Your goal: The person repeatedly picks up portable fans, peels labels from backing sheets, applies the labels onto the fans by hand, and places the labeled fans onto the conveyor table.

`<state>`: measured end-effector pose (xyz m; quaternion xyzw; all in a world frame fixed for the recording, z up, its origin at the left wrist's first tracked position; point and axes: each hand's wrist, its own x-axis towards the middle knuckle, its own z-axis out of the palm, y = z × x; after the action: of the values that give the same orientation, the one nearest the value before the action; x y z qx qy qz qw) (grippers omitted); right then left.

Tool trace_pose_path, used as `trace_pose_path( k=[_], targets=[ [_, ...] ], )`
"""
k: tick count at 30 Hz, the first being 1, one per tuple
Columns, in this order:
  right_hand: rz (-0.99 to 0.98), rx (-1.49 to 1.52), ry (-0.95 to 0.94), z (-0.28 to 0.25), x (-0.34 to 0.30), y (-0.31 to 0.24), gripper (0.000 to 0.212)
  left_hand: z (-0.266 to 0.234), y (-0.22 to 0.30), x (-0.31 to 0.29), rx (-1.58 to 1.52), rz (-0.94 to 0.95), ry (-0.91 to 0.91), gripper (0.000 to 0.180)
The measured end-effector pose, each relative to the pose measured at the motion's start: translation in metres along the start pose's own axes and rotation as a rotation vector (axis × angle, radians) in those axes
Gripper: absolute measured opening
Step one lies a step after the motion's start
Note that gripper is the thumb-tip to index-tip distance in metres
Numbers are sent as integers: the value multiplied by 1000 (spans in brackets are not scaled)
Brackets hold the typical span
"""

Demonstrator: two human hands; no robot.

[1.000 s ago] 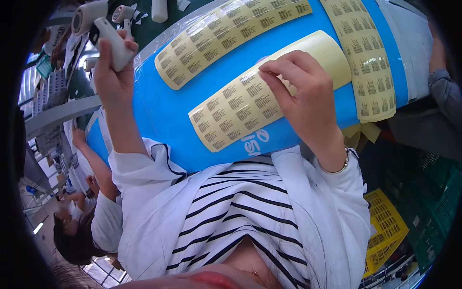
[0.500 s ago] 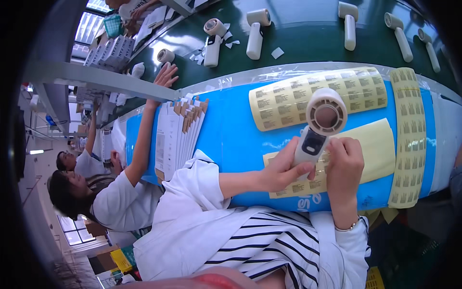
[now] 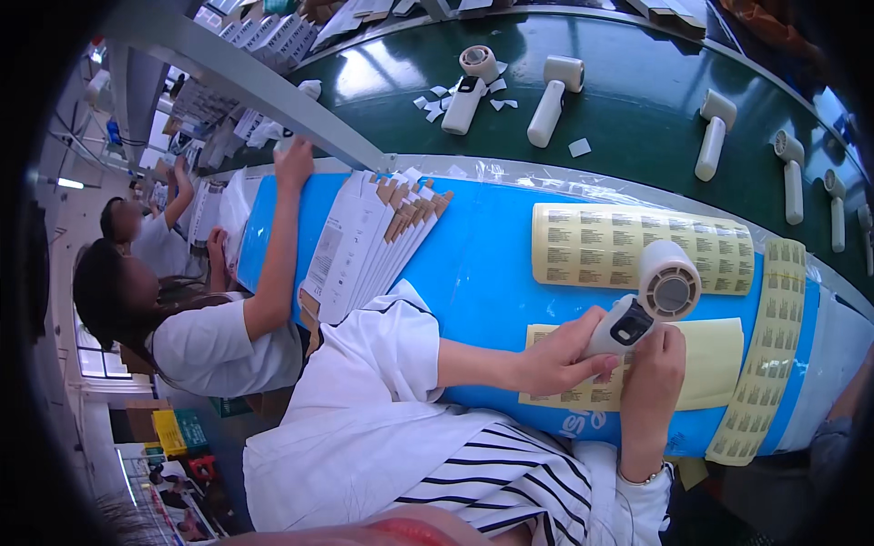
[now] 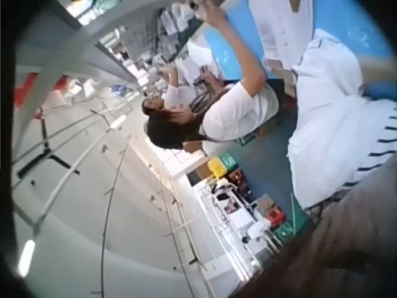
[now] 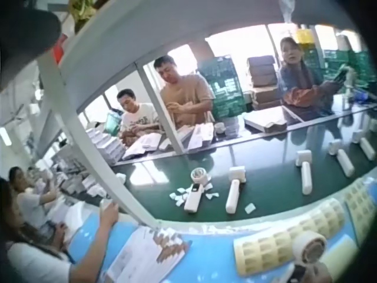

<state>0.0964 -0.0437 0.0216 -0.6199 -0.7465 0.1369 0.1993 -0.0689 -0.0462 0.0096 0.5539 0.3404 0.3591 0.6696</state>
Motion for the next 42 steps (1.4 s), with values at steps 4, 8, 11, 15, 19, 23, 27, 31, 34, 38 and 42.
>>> trace_pose_path(
  k=[4, 8, 11, 15, 19, 23, 27, 31, 34, 38, 42],
  targets=[
    [-32, 210, -28, -15, 4, 10, 12, 3, 1, 0, 6, -41, 6, 27],
    [124, 787, 170, -20, 15, 38, 7, -1, 4, 7, -320, -207, 100, 36],
    [6, 870, 383, -45, 25, 33, 9, -7, 63, 21, -695, -397, 11, 39],
    [-279, 1077, 472, -92, 27, -3, 11, -11, 102, 46, -692, -156, -114, 36],
    [-367, 1047, 431, -95, 27, -31, 15, -2, 122, 63, -980, -124, -40, 27],
    [-344, 934, 441, -86, 32, -41, 13, -7, 113, 63, -1050, -71, -218, 34],
    [-320, 891, 431, -85, 31, -41, 11, -1, 111, 57, -1228, -100, -240, 32],
    [-308, 892, 413, -83, 34, -38, 11, 5, 119, 59, -1042, -145, -42, 30],
    [-299, 907, 403, -82, 36, -39, 11, 4, 118, 59, -1046, -147, -18, 30],
    [-298, 916, 384, -82, 38, -35, 11, 3, 115, 61, -1044, -138, -28, 28],
    [-283, 931, 385, -81, 38, -36, 12, 3, 114, 61, -1021, -124, -14, 26]
  ],
)
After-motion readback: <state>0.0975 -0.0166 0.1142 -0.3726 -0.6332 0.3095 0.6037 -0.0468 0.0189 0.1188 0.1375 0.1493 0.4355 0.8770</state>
